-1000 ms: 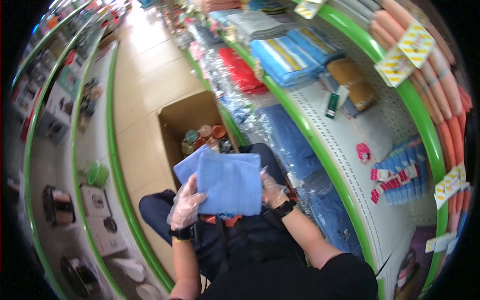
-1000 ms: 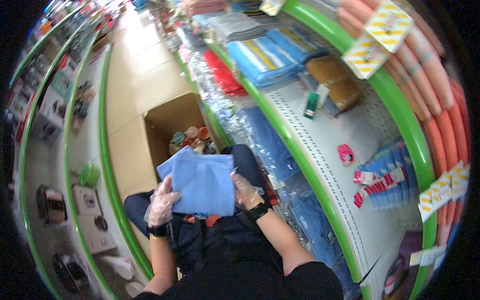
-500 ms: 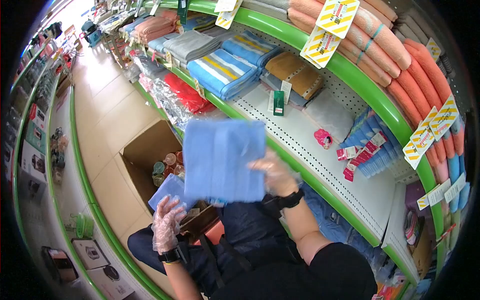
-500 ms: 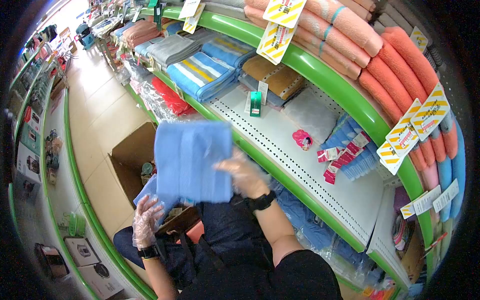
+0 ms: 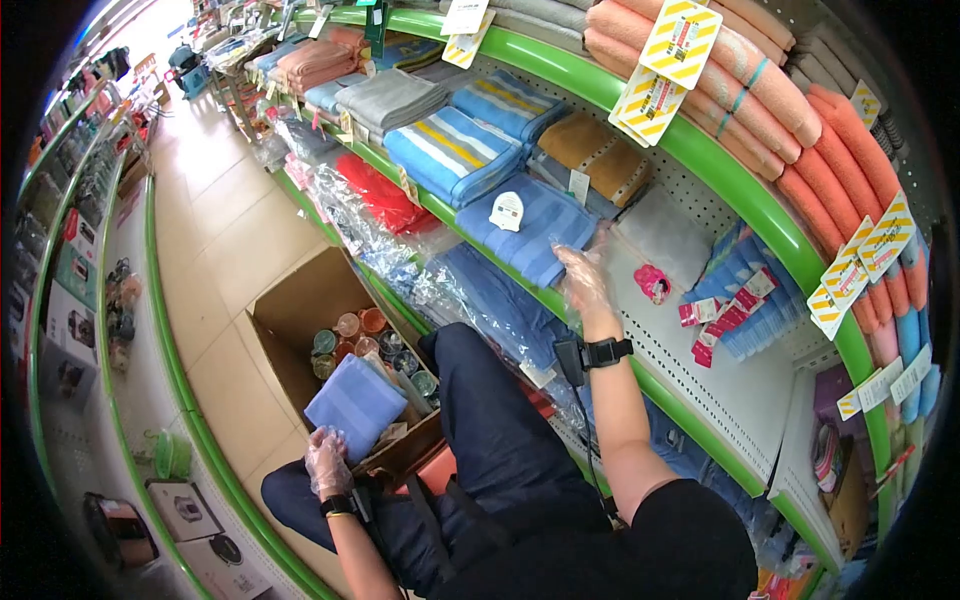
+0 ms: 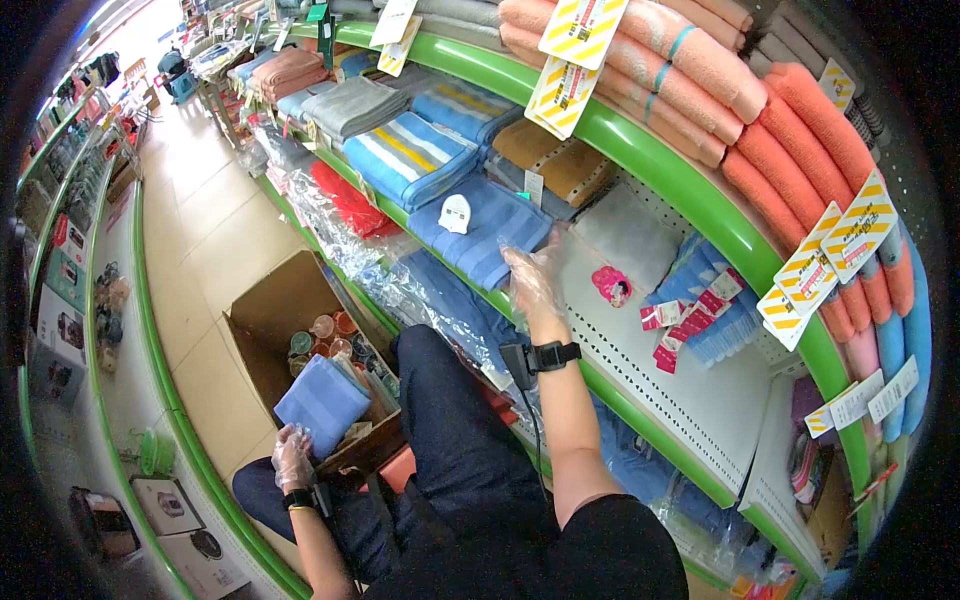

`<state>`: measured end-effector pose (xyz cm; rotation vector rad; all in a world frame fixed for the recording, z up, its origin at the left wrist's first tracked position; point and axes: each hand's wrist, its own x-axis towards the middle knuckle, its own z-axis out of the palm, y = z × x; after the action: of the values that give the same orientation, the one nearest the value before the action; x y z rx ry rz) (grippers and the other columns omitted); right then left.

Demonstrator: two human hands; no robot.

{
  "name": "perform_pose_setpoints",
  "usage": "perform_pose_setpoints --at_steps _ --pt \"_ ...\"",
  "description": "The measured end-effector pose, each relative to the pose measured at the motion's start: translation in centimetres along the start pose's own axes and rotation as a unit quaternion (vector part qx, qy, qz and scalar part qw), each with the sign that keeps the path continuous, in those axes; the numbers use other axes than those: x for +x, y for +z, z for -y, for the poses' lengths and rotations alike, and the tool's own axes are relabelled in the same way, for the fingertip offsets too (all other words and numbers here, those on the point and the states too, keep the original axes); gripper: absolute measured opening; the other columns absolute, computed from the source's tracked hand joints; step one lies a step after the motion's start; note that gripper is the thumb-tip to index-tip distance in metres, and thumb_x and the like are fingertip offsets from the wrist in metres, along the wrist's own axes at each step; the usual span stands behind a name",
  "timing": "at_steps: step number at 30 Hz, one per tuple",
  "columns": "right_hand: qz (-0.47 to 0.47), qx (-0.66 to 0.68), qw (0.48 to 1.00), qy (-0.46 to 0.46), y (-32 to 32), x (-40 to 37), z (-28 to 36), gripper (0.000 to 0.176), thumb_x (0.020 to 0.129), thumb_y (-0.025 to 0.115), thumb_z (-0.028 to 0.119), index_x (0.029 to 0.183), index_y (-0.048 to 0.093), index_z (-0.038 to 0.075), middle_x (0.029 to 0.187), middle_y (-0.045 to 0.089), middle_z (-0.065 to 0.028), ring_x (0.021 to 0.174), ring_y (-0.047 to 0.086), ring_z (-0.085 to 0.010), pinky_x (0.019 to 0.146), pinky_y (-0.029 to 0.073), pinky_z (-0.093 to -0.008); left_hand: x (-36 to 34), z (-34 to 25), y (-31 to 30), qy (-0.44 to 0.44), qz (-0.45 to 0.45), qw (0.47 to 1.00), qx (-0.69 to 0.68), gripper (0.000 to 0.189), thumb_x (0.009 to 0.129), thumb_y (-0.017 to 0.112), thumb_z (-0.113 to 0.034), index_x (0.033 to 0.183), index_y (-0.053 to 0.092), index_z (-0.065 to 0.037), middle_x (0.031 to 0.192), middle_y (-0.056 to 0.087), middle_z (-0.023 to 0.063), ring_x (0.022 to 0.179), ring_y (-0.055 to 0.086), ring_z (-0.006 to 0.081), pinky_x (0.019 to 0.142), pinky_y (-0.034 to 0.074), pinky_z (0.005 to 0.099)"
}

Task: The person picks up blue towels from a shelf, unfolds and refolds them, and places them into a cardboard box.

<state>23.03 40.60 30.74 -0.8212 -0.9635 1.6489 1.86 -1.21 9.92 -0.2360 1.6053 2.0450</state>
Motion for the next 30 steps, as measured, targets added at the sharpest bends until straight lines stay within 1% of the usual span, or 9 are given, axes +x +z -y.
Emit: perform_pose_setpoints --at_steps 2,4,8,14,16,20,22,25,30 --pt "0.009 -0.023 1.000 0.010 0.2 0.0 0.2 0.086 0.070 0.057 -0.011 0.138 0.007 0.007 0.133 0.032 -0.0160 0.114 0.042 -0.0254 0.094 0.039 -0.0374 0.8 0.8 -0.6 0.007 0.001 1.000 -0.014 0.030 0.080 0.056 -0.003 0.108 0.046 -0.001 0.087 0.057 0.0087 0.066 0.055 0.0155 0.058 0.047 0.0245" --pt "0.007 -0.092 0.993 -0.070 0.1 0.3 -0.2 0.082 0.068 0.053 -0.013 0.137 0.016 0.011 0.131 0.034 -0.0158 0.117 0.040 -0.0252 0.097 0.035 -0.0348 1.8 1.6 -0.6 0.069 0.000 0.998 0.014 0.027 0.079 0.055 0.000 0.105 0.047 -0.001 0.077 0.051 0.0028 0.058 0.048 0.0107 0.051 0.040 0.0211" --pt "0.014 -0.131 0.980 -0.152 0.2 0.8 -0.7 0.079 0.065 0.047 -0.015 0.136 0.023 0.009 0.132 0.033 -0.0147 0.119 0.037 -0.0246 0.099 0.033 -0.0328 2.2 1.9 -0.9 0.042 -0.042 0.997 0.044 0.026 0.078 0.055 -0.001 0.103 0.048 -0.002 0.074 0.050 0.0016 0.057 0.047 0.0103 0.051 0.039 0.0213" --pt "-0.025 -0.175 0.948 -0.263 0.4 1.8 -1.6 0.075 0.064 0.043 -0.015 0.134 0.026 0.007 0.135 0.031 -0.0166 0.126 0.031 -0.0259 0.106 0.022 -0.0347 1.6 1.8 -0.5 0.049 -0.048 0.997 0.026 0.029 0.077 0.055 -0.001 0.105 0.048 0.000 0.082 0.052 0.0049 0.066 0.050 0.0118 0.059 0.042 0.0236" --pt "-0.047 -0.198 0.923 -0.328 0.6 1.6 -1.6 0.074 0.065 0.043 -0.014 0.134 0.025 0.003 0.135 0.030 -0.0177 0.128 0.027 -0.0268 0.107 0.019 -0.0352 0.5 0.8 0.6 0.069 -0.110 0.965 0.227 0.036 0.076 0.057 -0.002 0.110 0.046 0.003 0.091 0.055 0.0089 0.077 0.054 0.0158 0.071 0.045 0.0274" --pt "-0.066 -0.241 0.921 -0.297 0.1 2.4 -2.0 0.075 0.069 0.043 -0.014 0.137 0.018 0.005 0.136 0.030 -0.0161 0.124 0.032 -0.0257 0.104 0.025 -0.0327 -1.2 -0.1 1.4 0.148 -0.100 0.907 0.381 0.042 0.076 0.059 -0.007 0.114 0.044 0.004 0.098 0.057 0.0121 0.089 0.056 0.0190 0.082 0.044 0.0299" --pt "-0.077 -0.233 0.955 -0.165 1.2 1.4 -1.0 0.073 0.073 0.046 -0.008 0.137 0.014 0.001 0.136 0.027 -0.0212 0.125 0.030 -0.0293 0.105 0.024 -0.0343 -1.1 0.3 1.1 0.199 -0.051 0.923 0.324 0.049 0.076 0.060 -0.012 0.118 0.042 0.005 0.105 0.057 0.0162 0.097 0.055 0.0232 0.088 0.041 0.0327" --pt "-0.061 -0.353 0.918 -0.171 1.0 1.0 -0.8 0.073 0.075 0.049 -0.003 0.136 0.010 -0.004 0.137 0.022 -0.0259 0.127 0.028 -0.0320 0.105 0.022 -0.0356 0.2 1.7 -0.1 0.198 -0.050 0.903 0.378 0.059 0.074 0.062 -0.016 0.123 0.037 0.005 0.112 0.053 0.0208 0.102 0.053 0.0293 0.091 0.039 0.0339" --pt "-0.095 -0.346 0.912 -0.199 0.9 1.6 -1.4 0.076 0.073 0.051 -0.007 0.135 0.009 -0.002 0.129 0.031 -0.0289 0.120 0.037 -0.0337 0.103 0.028 -0.0358 -2.2 -0.5 2.7 0.129 -0.071 0.891 0.430 0.069 0.070 0.065 -0.020 0.126 0.033 0.005 0.113 0.052 0.0254 0.104 0.051 0.0357 0.092 0.038 0.0346"
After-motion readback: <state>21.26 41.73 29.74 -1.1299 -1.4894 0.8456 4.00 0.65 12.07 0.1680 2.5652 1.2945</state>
